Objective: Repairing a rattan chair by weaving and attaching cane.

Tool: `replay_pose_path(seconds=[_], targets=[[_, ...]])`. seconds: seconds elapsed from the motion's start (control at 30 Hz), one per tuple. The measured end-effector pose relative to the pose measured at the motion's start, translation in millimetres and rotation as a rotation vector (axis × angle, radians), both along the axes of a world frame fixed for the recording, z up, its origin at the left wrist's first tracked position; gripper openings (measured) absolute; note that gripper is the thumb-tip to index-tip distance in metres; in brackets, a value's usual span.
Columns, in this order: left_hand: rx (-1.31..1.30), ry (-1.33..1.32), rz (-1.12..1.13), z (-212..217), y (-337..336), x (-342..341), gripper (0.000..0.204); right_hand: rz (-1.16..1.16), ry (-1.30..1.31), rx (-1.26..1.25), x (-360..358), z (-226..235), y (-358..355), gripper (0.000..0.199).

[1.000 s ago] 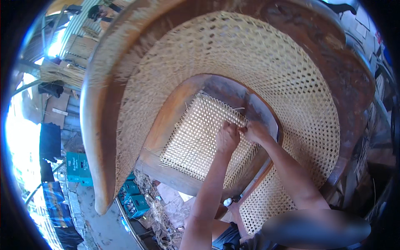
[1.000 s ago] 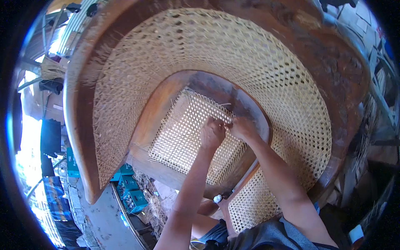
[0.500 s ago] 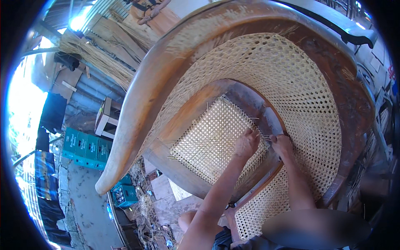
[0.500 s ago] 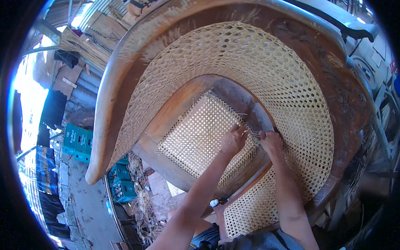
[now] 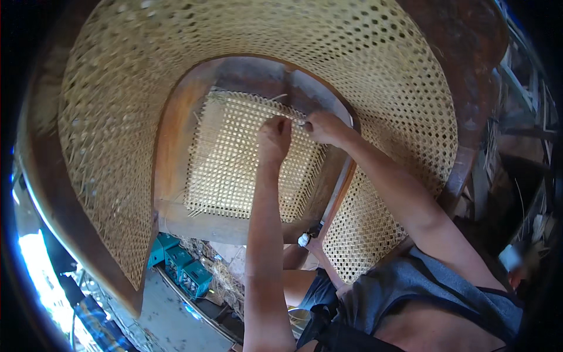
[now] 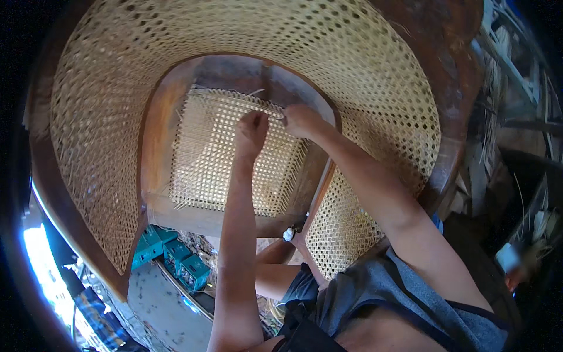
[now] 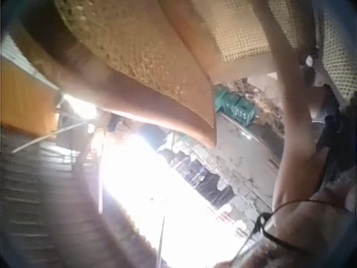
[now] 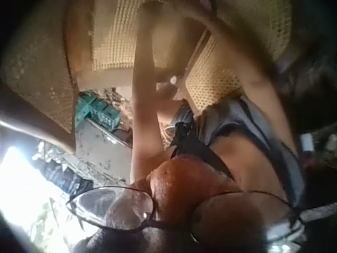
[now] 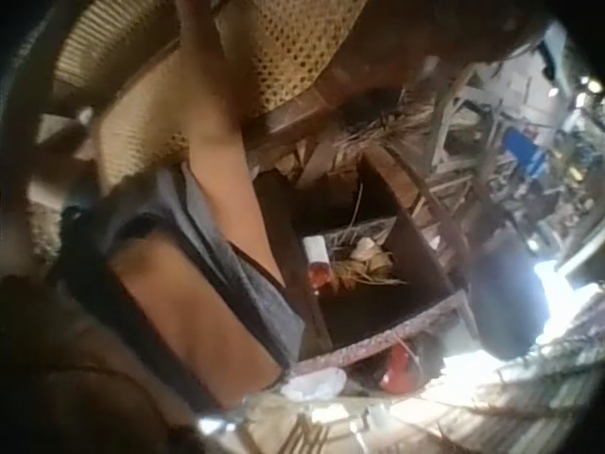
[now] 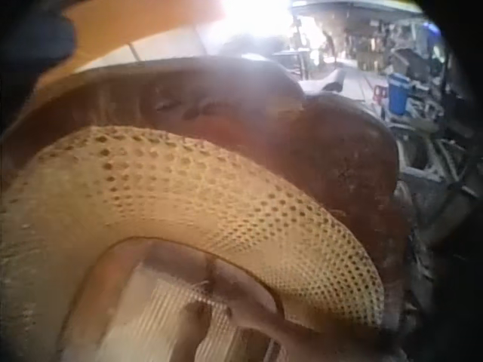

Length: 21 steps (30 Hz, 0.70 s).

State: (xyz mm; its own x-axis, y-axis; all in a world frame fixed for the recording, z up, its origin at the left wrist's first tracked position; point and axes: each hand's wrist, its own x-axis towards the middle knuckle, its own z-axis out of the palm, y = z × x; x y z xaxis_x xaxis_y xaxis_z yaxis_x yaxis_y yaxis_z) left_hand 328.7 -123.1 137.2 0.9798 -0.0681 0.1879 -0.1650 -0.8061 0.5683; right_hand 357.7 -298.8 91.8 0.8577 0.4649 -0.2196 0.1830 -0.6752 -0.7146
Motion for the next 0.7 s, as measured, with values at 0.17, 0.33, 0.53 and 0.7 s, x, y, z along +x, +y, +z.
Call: replay_pose_path(seconds=[0.17, 0.33, 0.53, 0.7], targets=[[-0.032, 0.05, 0.002, 5.6, -3.3, -3.4, 0.01, 0.013, 0.027, 0.039, -6.7, 5.1, 10.2, 0.021], [0.062, -0.084, -0.037, 2.6, -4.2, -3.6, 0.008, -0.057, -0.1, 0.036, -6.5, 29.1, 18.1, 0.021], [0.08, -0.061, -0.032, 1.5, -3.1, -5.4, 0.007, -0.097, 0.026, 0.059, -9.9, 40.9, 12.7, 0.027], [0.184, -0.012, -0.086, 8.9, 0.5, 2.0, 0.007, -0.078, -0.017, 0.066, -10.5, 34.7, 14.6, 0.024]])
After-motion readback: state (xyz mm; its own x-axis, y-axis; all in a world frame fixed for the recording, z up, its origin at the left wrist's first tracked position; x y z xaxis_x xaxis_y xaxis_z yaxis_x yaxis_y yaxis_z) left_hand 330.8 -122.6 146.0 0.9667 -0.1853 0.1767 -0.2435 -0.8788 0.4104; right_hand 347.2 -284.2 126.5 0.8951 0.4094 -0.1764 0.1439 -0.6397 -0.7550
